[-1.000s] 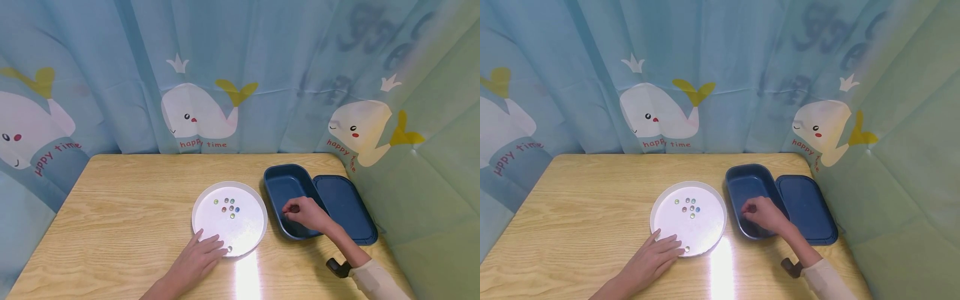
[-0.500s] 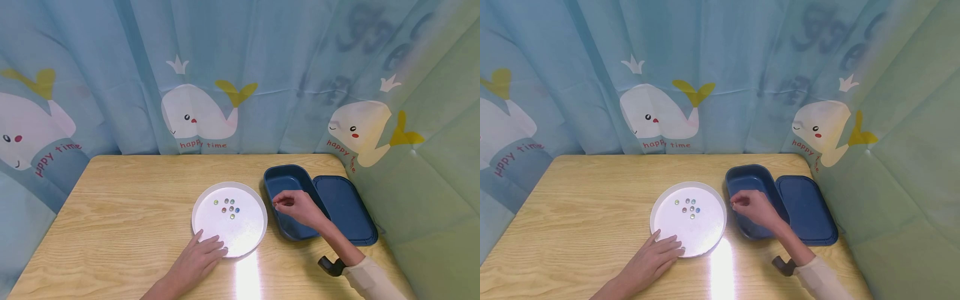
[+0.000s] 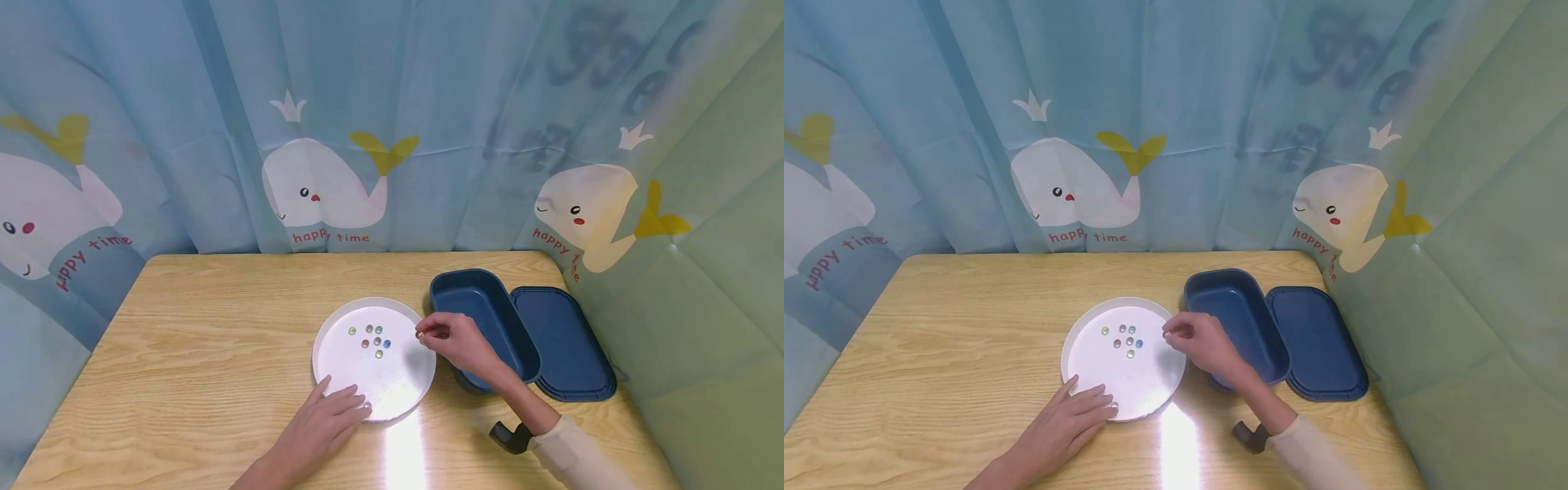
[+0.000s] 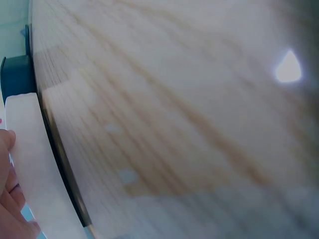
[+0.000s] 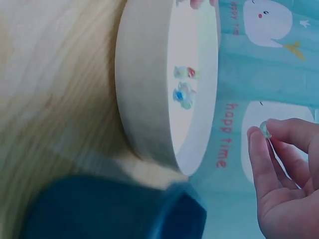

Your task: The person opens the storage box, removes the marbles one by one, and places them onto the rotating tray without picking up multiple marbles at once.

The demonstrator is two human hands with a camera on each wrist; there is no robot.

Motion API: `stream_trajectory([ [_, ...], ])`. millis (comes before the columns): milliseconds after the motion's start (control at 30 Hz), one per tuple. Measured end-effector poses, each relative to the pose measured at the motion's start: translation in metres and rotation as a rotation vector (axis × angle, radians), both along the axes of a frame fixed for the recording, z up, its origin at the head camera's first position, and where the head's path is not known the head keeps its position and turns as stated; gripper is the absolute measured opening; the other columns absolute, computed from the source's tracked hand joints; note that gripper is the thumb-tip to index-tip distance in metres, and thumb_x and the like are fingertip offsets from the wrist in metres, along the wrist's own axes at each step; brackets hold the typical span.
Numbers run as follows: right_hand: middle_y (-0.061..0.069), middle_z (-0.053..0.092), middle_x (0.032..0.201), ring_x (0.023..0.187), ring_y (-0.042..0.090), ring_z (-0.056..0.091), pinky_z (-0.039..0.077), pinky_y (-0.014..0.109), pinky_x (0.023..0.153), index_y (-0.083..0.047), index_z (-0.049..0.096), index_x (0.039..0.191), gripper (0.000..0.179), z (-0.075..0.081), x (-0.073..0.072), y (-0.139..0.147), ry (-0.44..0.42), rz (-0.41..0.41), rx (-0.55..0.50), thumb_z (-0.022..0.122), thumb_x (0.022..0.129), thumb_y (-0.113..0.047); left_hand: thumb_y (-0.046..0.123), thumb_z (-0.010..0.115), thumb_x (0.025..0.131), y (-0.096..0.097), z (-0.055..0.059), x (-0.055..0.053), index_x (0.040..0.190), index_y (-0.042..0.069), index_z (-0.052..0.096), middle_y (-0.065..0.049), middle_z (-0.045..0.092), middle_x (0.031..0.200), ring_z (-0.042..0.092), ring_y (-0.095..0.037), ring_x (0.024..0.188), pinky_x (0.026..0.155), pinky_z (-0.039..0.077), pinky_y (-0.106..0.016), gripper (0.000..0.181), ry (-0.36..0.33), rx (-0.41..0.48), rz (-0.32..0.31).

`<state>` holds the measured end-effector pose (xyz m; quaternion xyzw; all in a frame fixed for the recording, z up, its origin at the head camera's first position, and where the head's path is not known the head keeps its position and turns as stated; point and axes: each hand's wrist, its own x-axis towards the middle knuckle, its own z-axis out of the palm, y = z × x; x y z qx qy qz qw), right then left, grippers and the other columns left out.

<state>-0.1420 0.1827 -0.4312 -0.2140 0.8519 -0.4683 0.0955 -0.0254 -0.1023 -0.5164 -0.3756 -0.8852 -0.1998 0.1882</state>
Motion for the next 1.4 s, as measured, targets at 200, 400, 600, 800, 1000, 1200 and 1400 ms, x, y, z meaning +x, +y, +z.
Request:
stream_trajectory([
  [200,-0.002,0.071,0.089,0.081,0.012,0.068,0.056,0.025,0.070,-0.005,0.074,0.099,0.010,-0.011,0.001,-0.013,0.003,-0.037,0.000,0.071,0.090,-0.006,0.020,0.068,0.087,0.000,0.000,0.000,0.114,0.021,0.074,0.002,0.070,0.120,0.060,-0.020,0.120,0.105,0.034,-0.056,0.027,-0.006,-0.012,0.004],
  [400,-0.002,0.072,0.089,0.082,0.013,0.069,0.057,0.025,0.071,-0.006,0.075,0.098,0.008,-0.022,0.001,-0.020,-0.001,-0.043,-0.004,0.071,0.090,-0.006,0.020,0.069,0.087,0.000,0.002,0.000,0.113,0.020,0.074,0.002,0.070,0.119,0.061,-0.020,0.119,0.104,0.035,-0.057,0.027,-0.008,-0.019,0.004],
  [600,0.000,0.073,0.091,0.084,0.014,0.070,0.057,0.026,0.072,-0.005,0.075,0.097,0.008,-0.027,0.000,-0.026,-0.004,-0.060,-0.003,0.072,0.089,-0.004,0.020,0.070,0.087,0.000,0.002,0.001,0.113,0.020,0.074,0.002,0.070,0.120,0.060,-0.020,0.119,0.105,0.034,-0.057,0.027,-0.012,-0.023,0.007],
  [800,0.000,0.073,0.091,0.083,0.014,0.070,0.057,0.025,0.072,-0.006,0.075,0.095,0.009,-0.032,-0.003,-0.031,-0.008,-0.083,0.024,0.072,0.088,-0.003,0.020,0.068,0.087,0.000,0.002,0.000,0.113,0.020,0.074,0.003,0.070,0.119,0.061,-0.020,0.119,0.104,0.035,-0.058,0.027,-0.010,-0.014,0.003],
  [1000,0.001,0.073,0.089,0.082,0.012,0.070,0.056,0.025,0.072,-0.008,0.076,0.094,0.008,-0.035,-0.006,-0.034,-0.013,-0.094,0.048,0.073,0.087,-0.005,0.020,0.067,0.088,0.001,0.002,0.000,0.114,0.020,0.074,0.004,0.071,0.118,0.061,-0.019,0.118,0.104,0.034,-0.057,0.027,-0.012,-0.011,0.000],
  [1200,0.003,0.073,0.089,0.081,0.013,0.069,0.056,0.025,0.072,-0.007,0.076,0.093,0.008,-0.037,-0.007,-0.037,-0.013,-0.102,0.063,0.074,0.086,-0.005,0.020,0.067,0.088,0.001,0.003,-0.001,0.115,0.019,0.074,0.006,0.071,0.117,0.062,-0.019,0.118,0.105,0.034,-0.057,0.028,-0.015,-0.010,-0.001],
  [1400,0.003,0.073,0.088,0.081,0.012,0.069,0.056,0.025,0.071,-0.008,0.076,0.094,0.008,-0.040,-0.011,-0.040,-0.008,-0.109,0.080,0.075,0.086,-0.006,0.019,0.068,0.088,0.002,0.003,0.000,0.115,0.020,0.073,0.008,0.072,0.114,0.061,-0.020,0.119,0.106,0.033,-0.058,0.027,-0.048,-0.014,-0.005],
])
